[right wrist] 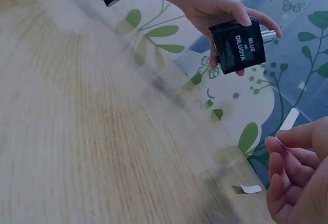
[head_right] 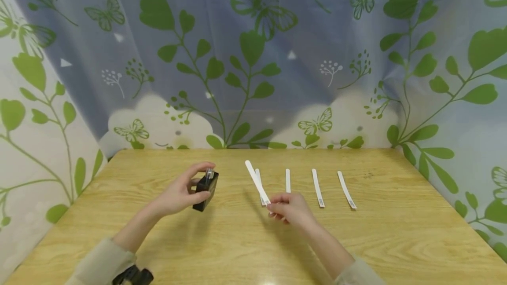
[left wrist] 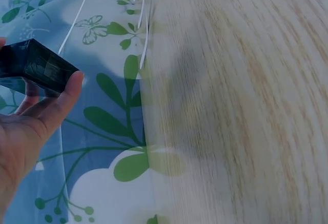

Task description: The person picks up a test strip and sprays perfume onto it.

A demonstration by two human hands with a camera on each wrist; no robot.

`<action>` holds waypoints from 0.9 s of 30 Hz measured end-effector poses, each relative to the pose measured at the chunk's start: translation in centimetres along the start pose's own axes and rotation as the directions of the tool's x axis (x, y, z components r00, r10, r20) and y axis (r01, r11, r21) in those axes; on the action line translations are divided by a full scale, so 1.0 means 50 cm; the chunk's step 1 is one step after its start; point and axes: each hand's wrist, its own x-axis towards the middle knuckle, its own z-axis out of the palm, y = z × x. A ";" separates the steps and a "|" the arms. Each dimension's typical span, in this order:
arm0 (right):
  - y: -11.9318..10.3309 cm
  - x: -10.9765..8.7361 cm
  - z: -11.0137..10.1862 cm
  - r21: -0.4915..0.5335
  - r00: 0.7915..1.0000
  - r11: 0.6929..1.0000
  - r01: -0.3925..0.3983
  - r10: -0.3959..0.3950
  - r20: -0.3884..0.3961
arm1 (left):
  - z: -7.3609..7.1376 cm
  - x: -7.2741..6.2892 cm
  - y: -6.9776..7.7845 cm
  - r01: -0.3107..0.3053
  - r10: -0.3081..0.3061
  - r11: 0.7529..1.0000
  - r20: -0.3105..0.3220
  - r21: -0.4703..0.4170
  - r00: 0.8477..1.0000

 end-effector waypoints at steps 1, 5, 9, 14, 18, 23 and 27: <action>-0.001 -0.003 0.001 -0.003 1.000 1.000 0.002 -0.002 0.004 | 0.000 0.000 0.001 -0.001 0.001 1.000 0.002 0.000 1.000; -0.006 -0.016 0.007 -0.001 1.000 1.000 -0.006 0.006 0.010 | 0.002 0.001 0.003 -0.010 0.010 1.000 0.005 0.016 1.000; -0.009 -0.029 0.015 0.008 1.000 1.000 -0.019 0.018 0.024 | 0.005 0.003 0.001 -0.011 0.011 0.997 -0.002 0.080 1.000; -0.010 -0.048 0.023 0.040 0.997 0.999 -0.018 0.015 0.071 | 0.007 0.006 -0.004 -0.022 0.024 0.989 -0.011 0.145 1.000; -0.009 -0.056 0.028 0.076 0.995 0.997 -0.008 0.000 0.099 | 0.009 0.006 -0.007 -0.052 0.057 0.968 -0.014 0.247 0.998; -0.006 -0.055 0.031 0.081 0.995 0.997 -0.016 0.008 0.097 | 0.014 0.005 -0.006 -0.067 0.083 0.922 -0.027 0.381 0.996; -0.004 -0.054 0.033 0.077 0.995 0.997 -0.030 0.022 0.093 | 0.018 0.007 -0.004 -0.060 0.078 0.915 -0.031 0.399 0.996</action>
